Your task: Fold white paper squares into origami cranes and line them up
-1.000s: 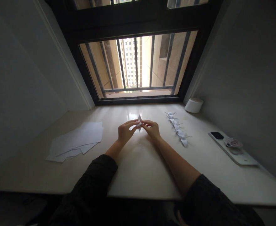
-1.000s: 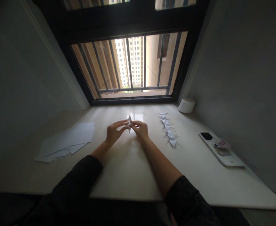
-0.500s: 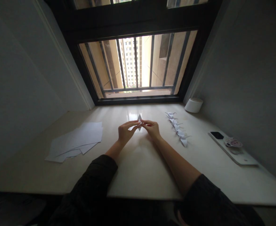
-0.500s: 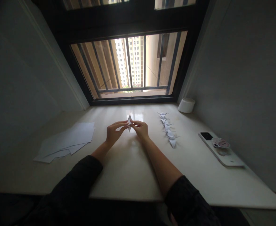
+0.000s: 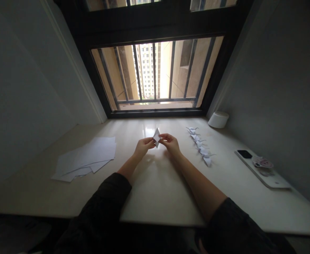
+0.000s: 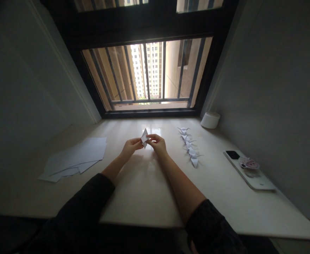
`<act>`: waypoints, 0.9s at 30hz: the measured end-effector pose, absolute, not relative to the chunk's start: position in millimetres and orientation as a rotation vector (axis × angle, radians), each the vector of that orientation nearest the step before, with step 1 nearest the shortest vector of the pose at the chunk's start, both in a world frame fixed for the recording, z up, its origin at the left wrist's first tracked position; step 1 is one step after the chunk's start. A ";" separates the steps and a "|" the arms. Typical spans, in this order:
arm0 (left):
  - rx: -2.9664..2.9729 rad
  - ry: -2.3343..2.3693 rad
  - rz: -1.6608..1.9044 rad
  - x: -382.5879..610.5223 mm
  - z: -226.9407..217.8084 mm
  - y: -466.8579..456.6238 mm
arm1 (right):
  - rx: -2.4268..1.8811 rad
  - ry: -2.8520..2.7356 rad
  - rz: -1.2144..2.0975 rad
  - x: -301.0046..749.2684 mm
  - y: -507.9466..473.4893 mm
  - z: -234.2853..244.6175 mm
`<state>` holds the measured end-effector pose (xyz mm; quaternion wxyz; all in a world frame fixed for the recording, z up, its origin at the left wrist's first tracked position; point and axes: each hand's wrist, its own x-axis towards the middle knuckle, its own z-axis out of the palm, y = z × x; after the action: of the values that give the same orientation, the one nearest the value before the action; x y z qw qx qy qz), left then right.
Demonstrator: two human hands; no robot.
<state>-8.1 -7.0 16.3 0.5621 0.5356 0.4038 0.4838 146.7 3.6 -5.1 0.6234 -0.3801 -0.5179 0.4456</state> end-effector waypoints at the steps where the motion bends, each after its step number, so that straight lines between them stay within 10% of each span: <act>1: 1.257 0.953 1.140 -7.9 17.8 -8.1 | -0.873 -1.206 1.009 147.1 3.6 -5.3; 27: 1.339 0.939 1.216 -8.3 11.0 -4.0 | -0.800 -1.433 1.138 147.1 0.3 -5.2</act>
<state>-8.3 -4.0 11.0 0.5242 0.5593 0.3924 0.5083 147.1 0.3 -5.2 0.5417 -0.3367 -0.6031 0.4790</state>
